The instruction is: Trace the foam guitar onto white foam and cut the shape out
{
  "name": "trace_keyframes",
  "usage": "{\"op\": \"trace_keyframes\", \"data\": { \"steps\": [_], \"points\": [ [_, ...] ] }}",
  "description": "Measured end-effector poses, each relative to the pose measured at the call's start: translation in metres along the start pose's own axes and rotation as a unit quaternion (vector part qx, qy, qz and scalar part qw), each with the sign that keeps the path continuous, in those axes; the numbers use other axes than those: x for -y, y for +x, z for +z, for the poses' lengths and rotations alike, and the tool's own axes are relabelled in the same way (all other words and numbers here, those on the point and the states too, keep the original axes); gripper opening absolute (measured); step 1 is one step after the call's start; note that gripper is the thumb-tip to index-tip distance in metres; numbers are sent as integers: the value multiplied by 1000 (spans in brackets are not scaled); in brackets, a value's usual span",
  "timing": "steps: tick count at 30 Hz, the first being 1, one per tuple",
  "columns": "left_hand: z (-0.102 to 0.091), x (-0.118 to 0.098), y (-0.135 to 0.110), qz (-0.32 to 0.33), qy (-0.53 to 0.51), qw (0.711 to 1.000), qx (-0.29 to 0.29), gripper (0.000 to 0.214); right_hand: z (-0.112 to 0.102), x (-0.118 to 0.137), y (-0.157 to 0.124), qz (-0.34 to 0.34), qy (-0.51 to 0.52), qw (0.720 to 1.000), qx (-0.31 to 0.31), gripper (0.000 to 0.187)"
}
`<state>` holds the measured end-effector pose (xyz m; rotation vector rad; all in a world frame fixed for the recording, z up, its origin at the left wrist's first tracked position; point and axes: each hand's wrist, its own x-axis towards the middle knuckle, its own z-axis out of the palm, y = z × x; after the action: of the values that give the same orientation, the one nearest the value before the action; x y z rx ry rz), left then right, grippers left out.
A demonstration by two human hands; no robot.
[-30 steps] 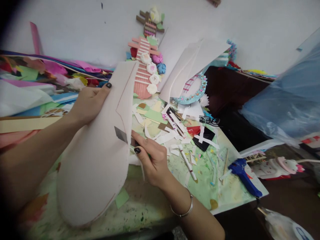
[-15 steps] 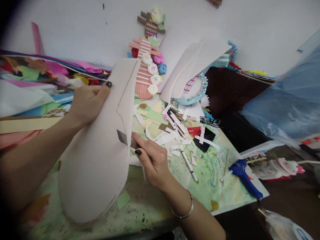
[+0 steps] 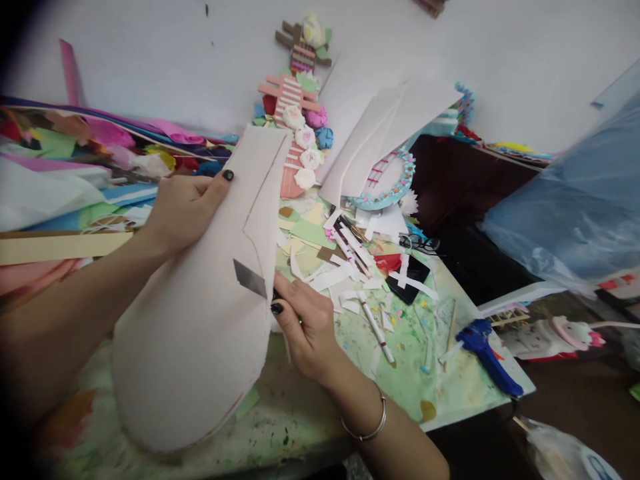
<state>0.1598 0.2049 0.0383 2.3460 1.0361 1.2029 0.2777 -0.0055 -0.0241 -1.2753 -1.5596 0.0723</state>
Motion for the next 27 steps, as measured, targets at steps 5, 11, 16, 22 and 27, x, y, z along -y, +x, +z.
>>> {"op": "trace_keyframes", "data": {
  "steps": [5,11,16,22,27],
  "points": [
    [1,2,1,-28,-44,998,26,53,0,-1,-1,-1,-2,1000,-7,43],
    [1,5,2,-50,-73,995,40,53,-1,-2,0,2,18,1000,-4,43],
    [3,6,1,-75,-84,992,55,51,-2,0,1,6,33,999,4,45],
    [0,6,2,-64,-64,994,57,51,-2,1,4,-7,34,999,18,47],
    [-5,4,4,2,-3,1000,3,52,-4,-3,5,19,27,998,50,49]
  ]
}}
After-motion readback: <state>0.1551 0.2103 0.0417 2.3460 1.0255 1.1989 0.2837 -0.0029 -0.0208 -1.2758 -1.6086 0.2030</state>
